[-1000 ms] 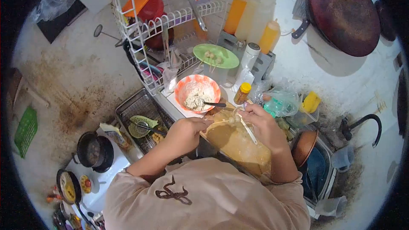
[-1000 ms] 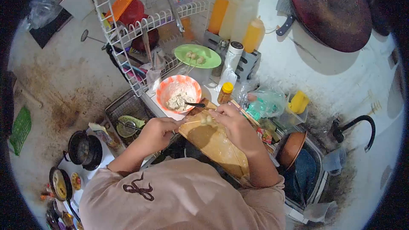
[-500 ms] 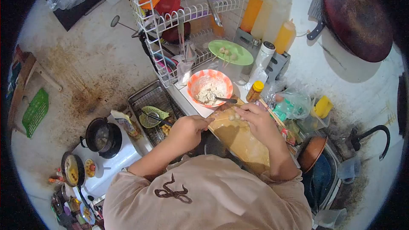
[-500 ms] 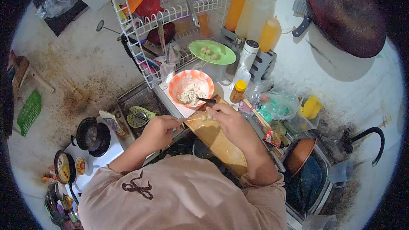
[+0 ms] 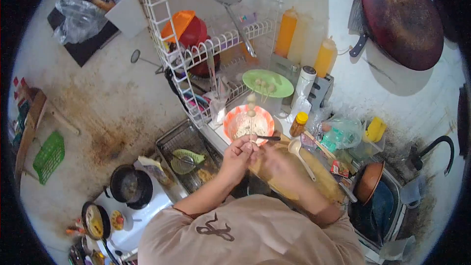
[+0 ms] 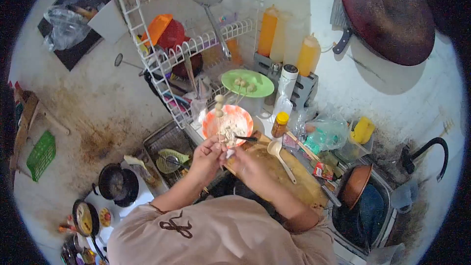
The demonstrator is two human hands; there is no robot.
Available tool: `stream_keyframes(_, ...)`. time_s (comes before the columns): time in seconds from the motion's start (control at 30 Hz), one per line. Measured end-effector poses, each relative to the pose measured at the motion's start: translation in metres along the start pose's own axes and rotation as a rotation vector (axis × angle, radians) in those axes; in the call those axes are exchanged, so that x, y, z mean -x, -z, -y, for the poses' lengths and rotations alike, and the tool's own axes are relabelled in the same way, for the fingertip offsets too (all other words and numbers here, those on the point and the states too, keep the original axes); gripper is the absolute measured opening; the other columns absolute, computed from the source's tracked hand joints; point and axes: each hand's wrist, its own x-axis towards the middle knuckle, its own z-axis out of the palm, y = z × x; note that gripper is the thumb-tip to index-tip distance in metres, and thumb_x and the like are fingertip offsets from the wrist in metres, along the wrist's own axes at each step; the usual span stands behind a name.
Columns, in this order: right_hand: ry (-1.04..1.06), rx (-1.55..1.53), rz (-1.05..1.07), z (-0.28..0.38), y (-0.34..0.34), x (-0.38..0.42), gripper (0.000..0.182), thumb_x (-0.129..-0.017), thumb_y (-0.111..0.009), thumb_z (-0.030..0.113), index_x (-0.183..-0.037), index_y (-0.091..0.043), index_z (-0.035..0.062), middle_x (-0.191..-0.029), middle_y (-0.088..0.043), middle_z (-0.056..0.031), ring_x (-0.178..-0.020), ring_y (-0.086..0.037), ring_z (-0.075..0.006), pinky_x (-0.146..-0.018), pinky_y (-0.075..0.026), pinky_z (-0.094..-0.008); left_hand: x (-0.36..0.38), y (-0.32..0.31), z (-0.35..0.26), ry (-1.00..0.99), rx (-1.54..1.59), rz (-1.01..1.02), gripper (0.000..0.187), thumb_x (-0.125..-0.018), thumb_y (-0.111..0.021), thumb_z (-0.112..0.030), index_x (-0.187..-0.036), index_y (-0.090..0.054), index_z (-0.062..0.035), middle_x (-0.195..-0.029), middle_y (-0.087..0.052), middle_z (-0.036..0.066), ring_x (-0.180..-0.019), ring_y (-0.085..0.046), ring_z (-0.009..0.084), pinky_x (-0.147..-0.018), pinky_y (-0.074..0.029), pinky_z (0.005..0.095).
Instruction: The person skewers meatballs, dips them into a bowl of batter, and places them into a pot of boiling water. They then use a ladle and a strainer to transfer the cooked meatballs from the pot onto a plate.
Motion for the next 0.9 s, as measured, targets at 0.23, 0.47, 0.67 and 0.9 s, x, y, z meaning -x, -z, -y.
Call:
stream_keyframes(0.23, -0.344, -0.702, -0.086, -0.015, -0.024, 0.006, 0.015, -0.088, -0.034, 0.013, -0.089, -0.044, 0.0008, -0.064, -0.046, -0.0033, -0.050, -0.047, -0.0095, -0.047, -0.039, -0.0220, -0.031, -0.003, 0.013, -0.032, -0.240, 0.231, 0.027, -0.083, -0.045, -0.007, -0.110, -0.043, -0.0010, -0.092, -0.057, 0.007, -0.080, -0.054, 0.0127, -0.072, -0.044, 0.0240)
stream_keyframes(0.47, -0.297, -0.284, -0.319, -0.016, 0.047, -0.047, 0.019, -0.087, -0.037, 0.016, -0.089, -0.049, 0.0016, -0.046, -0.039, 0.0007, -0.033, -0.038, -0.0088, -0.033, -0.033, -0.0227, -0.042, 0.016, 0.027, -0.146, -0.487, 0.513, 0.019, -0.082, -0.050, -0.012, -0.095, -0.056, 0.0014, -0.092, -0.059, 0.007, -0.086, -0.052, 0.0104, -0.078, -0.040, 0.0246)
stream_keyframes(0.67, -0.577, 0.141, -0.321, -0.054, 0.072, -0.120, 0.019, -0.084, -0.040, 0.012, -0.082, -0.055, -0.0003, -0.049, -0.045, -0.0035, -0.037, -0.047, -0.0119, -0.032, -0.037, -0.0240, -0.021, 0.045, 0.015, 0.029, -0.566, 0.671, 0.018, -0.083, -0.048, -0.014, -0.089, -0.059, -0.0006, -0.079, -0.059, 0.005, -0.070, -0.052, 0.0090, -0.066, -0.043, 0.0235)
stream_keyframes(0.9, -0.590, 0.047, -0.294, -0.069, 0.061, -0.141, 0.042, -0.084, -0.043, 0.033, -0.073, -0.053, -0.0060, -0.051, -0.051, -0.0109, -0.038, -0.052, -0.0172, -0.035, -0.040, -0.0276, 0.010, 0.069, -0.005, -0.017, -0.646, 0.591, 0.015, -0.081, -0.049, -0.009, -0.090, -0.059, -0.0009, -0.081, -0.060, 0.006, -0.074, -0.056, 0.0108, -0.068, -0.044, 0.0244)
